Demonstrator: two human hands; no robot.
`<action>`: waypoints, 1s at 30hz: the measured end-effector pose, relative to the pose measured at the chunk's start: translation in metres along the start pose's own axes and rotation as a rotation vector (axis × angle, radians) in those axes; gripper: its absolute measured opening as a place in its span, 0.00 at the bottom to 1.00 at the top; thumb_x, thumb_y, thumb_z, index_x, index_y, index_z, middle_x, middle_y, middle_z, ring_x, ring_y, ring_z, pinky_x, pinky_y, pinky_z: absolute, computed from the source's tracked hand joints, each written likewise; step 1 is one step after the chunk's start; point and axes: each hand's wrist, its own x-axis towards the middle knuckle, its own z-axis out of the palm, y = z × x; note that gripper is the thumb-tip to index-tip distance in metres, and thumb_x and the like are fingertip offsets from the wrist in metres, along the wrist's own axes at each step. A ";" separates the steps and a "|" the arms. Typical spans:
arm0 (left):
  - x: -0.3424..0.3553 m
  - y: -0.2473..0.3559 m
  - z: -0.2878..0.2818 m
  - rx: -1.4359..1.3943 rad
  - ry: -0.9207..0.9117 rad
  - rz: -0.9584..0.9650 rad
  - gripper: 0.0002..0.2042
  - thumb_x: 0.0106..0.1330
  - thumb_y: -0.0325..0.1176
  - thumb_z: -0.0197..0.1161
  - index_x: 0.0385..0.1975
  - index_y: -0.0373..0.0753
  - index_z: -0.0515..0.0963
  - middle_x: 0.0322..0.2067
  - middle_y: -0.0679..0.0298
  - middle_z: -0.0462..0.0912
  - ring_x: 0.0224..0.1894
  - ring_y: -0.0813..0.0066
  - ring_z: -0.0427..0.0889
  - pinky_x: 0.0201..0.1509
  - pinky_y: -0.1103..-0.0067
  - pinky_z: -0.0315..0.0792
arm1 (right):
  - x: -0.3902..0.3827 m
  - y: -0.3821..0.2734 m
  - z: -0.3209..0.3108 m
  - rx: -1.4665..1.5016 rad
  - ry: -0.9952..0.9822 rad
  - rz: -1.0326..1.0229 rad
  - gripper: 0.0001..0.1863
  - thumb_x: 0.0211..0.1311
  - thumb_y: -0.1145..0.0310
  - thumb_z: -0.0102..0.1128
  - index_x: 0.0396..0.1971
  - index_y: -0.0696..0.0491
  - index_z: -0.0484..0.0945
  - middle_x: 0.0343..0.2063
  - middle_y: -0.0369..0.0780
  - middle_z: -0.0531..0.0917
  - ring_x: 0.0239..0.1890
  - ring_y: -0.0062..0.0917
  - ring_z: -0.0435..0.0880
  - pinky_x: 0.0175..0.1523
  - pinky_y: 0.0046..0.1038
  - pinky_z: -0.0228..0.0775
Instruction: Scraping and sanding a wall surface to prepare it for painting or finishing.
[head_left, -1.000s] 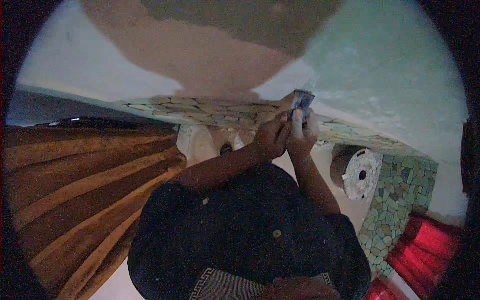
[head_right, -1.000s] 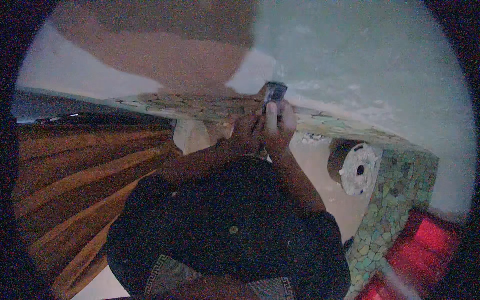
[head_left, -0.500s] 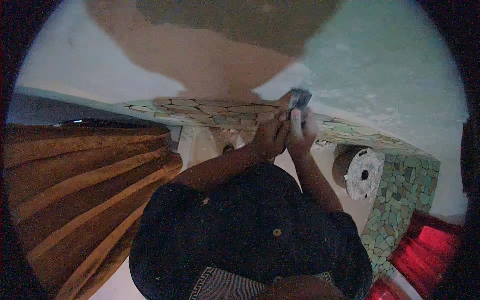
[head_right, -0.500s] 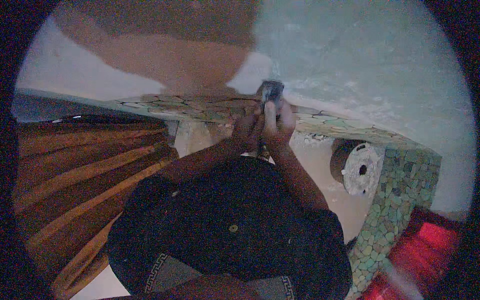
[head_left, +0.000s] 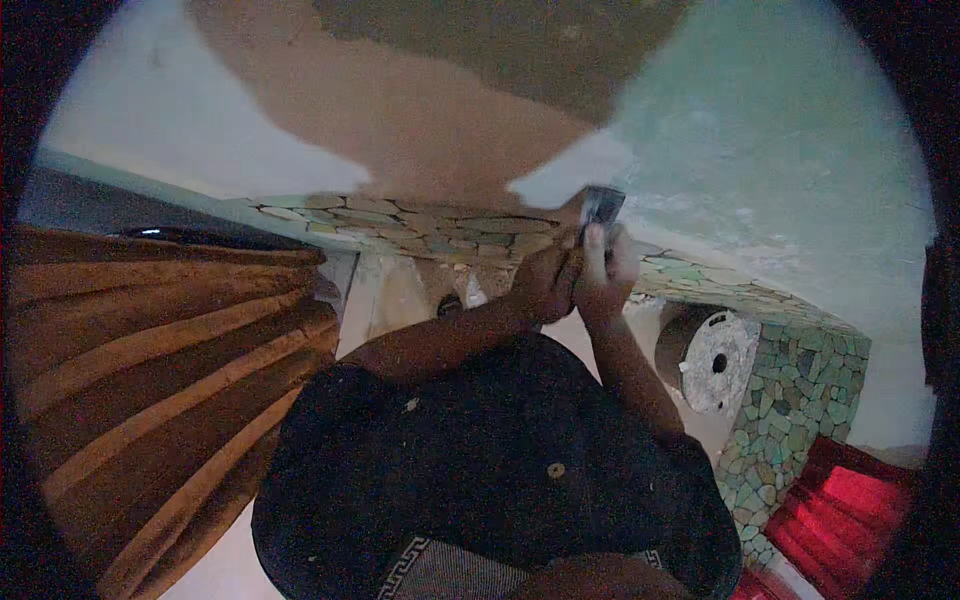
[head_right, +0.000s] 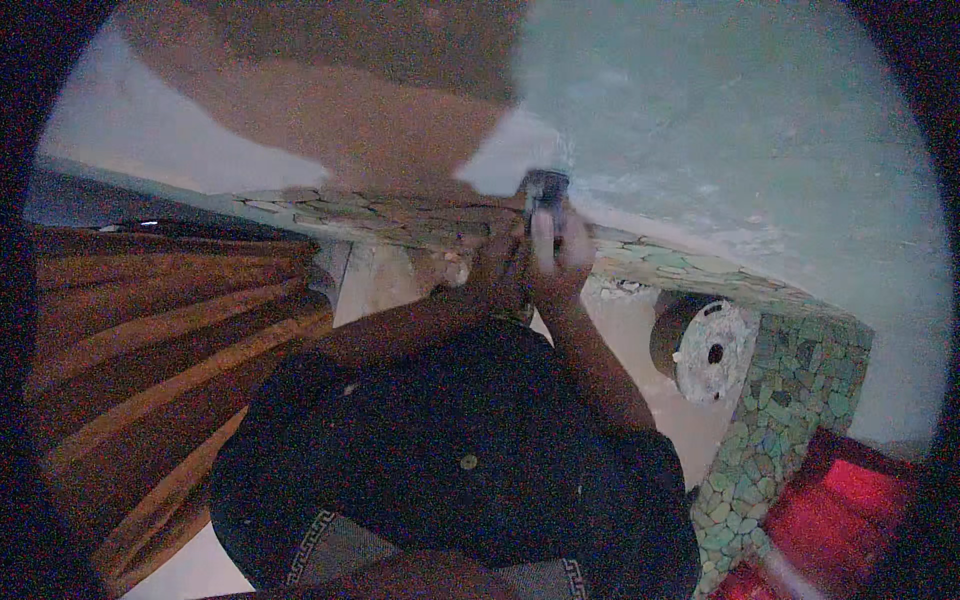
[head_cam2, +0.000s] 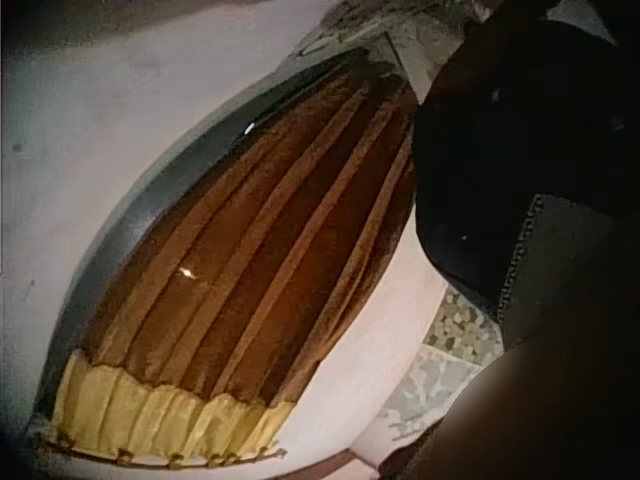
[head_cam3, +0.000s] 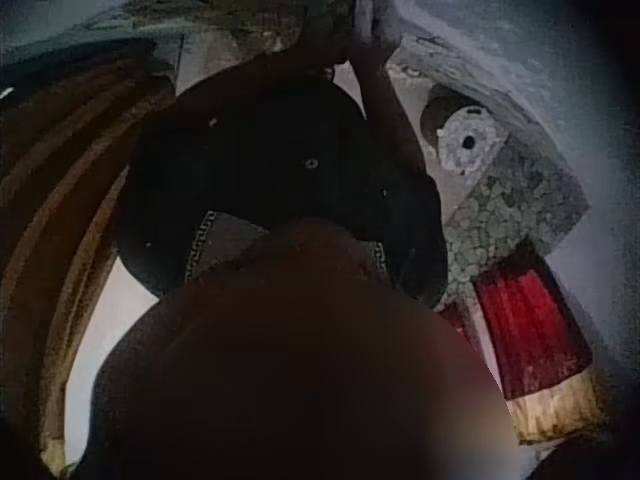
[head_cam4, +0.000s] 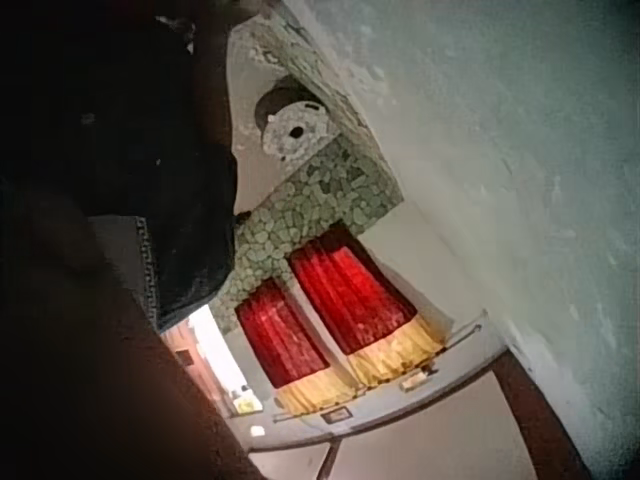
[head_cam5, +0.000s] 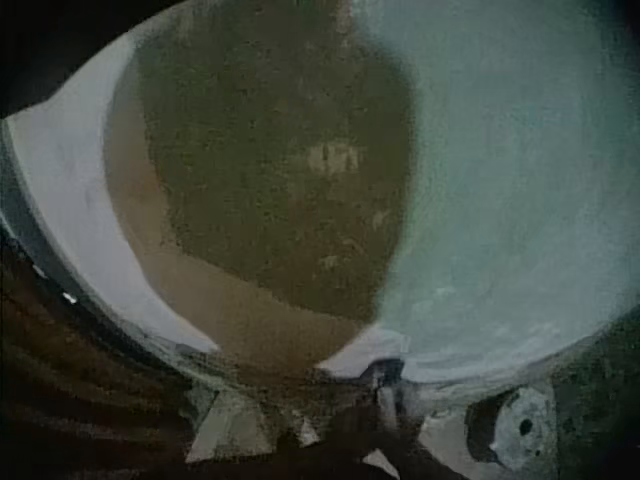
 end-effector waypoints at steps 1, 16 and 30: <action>0.005 -0.002 -0.002 -0.076 -0.020 -0.050 0.21 0.72 0.35 0.44 0.61 0.32 0.66 0.46 0.39 0.78 0.47 0.40 0.80 0.51 0.61 0.74 | 0.004 0.000 -0.001 -0.042 -0.003 -0.001 0.11 0.69 0.64 0.55 0.39 0.58 0.79 0.21 0.42 0.79 0.22 0.27 0.77 0.30 0.30 0.69; 0.015 0.044 -0.020 0.139 0.072 0.139 0.18 0.71 0.34 0.47 0.57 0.32 0.68 0.42 0.41 0.79 0.41 0.44 0.82 0.47 0.61 0.75 | 0.023 -0.031 -0.003 -0.012 -0.012 0.095 0.12 0.72 0.64 0.52 0.38 0.58 0.77 0.26 0.39 0.81 0.27 0.21 0.77 0.35 0.26 0.69; -0.017 0.025 -0.018 0.139 -0.100 -0.027 0.21 0.71 0.47 0.51 0.46 0.33 0.75 0.29 0.49 0.81 0.32 0.55 0.82 0.40 0.63 0.74 | -0.006 -0.010 -0.040 0.093 0.010 0.075 0.11 0.74 0.67 0.46 0.38 0.59 0.72 0.27 0.40 0.78 0.29 0.22 0.75 0.35 0.26 0.68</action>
